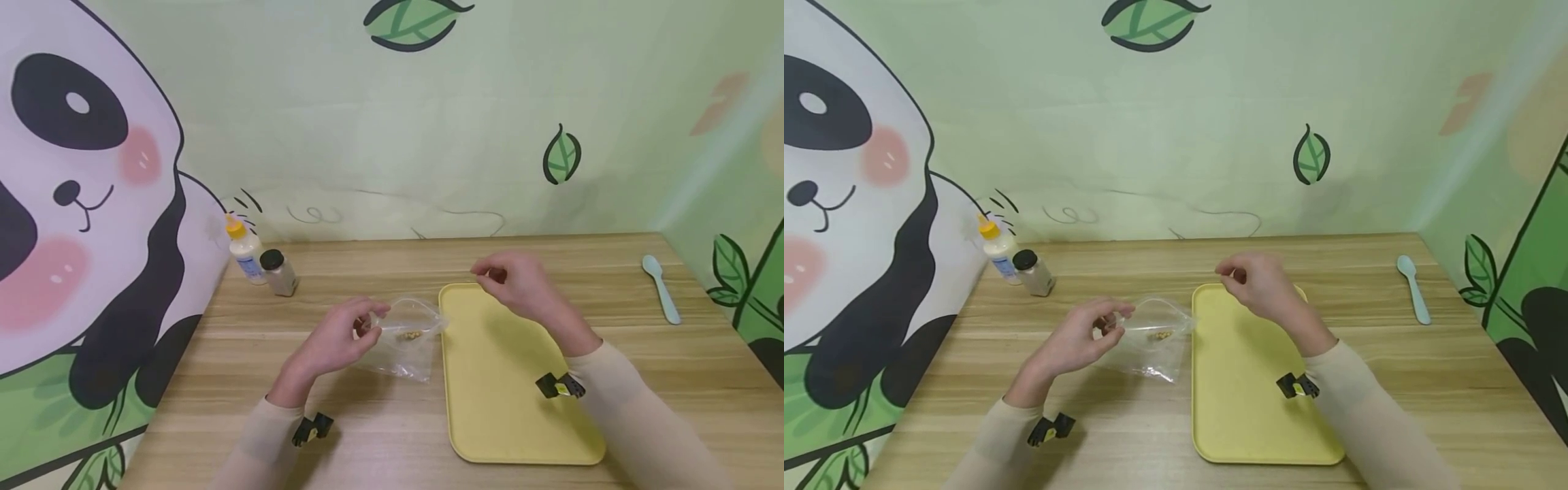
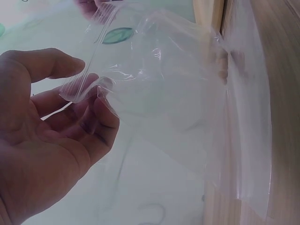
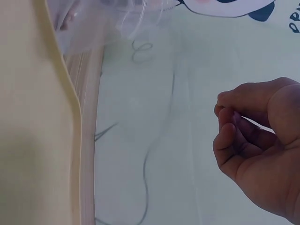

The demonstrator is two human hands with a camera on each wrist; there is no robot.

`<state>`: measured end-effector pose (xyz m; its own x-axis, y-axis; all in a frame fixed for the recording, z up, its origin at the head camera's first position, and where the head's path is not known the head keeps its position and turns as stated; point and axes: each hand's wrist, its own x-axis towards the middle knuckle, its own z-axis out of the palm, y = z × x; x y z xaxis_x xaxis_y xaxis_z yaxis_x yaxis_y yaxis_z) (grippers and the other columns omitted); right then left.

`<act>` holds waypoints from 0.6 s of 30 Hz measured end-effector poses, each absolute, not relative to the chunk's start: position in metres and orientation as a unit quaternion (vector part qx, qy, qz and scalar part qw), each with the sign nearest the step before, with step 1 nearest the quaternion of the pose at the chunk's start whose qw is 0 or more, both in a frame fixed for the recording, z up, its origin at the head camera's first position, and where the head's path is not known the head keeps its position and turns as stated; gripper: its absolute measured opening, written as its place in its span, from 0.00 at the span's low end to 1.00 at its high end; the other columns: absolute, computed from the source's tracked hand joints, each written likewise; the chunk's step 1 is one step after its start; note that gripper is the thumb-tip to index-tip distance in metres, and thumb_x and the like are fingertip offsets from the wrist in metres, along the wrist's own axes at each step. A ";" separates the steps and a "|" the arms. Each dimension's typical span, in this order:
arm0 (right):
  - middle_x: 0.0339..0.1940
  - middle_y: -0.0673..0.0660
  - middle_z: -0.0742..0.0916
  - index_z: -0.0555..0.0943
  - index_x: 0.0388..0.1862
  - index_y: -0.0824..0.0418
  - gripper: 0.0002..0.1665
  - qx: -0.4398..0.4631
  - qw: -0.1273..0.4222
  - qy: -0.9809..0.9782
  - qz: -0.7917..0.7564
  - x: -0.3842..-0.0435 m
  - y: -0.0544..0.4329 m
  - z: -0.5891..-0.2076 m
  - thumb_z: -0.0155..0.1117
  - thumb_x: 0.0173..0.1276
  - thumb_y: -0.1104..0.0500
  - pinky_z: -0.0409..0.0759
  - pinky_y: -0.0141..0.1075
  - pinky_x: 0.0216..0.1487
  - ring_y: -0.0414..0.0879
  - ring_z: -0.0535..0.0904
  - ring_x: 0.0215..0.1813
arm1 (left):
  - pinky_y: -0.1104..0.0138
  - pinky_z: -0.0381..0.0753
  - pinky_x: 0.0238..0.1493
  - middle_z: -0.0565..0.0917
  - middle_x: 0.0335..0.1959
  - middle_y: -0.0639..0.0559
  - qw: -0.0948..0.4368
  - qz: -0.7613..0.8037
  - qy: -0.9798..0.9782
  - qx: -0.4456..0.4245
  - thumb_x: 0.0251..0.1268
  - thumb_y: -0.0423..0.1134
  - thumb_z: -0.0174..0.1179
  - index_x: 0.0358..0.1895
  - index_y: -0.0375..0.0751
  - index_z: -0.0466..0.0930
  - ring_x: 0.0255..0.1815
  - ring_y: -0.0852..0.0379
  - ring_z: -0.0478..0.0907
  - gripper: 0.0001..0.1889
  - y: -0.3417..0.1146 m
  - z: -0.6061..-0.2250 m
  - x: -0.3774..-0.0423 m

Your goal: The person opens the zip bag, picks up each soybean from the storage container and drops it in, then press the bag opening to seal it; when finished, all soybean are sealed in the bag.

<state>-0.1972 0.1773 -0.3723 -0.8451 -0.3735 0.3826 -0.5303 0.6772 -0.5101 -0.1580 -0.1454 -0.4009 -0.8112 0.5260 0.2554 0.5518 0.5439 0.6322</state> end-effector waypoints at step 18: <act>0.30 0.53 0.87 0.87 0.36 0.61 0.06 0.352 0.163 -0.845 0.369 -0.181 0.119 -0.375 0.69 0.59 0.67 0.80 0.32 0.32 0.38 0.78 0.29 | 0.70 0.81 0.34 0.83 0.39 0.48 0.037 -0.382 -0.872 -0.305 0.59 0.28 0.61 0.52 0.37 0.81 0.30 0.62 0.74 0.17 -0.146 -0.401 -0.158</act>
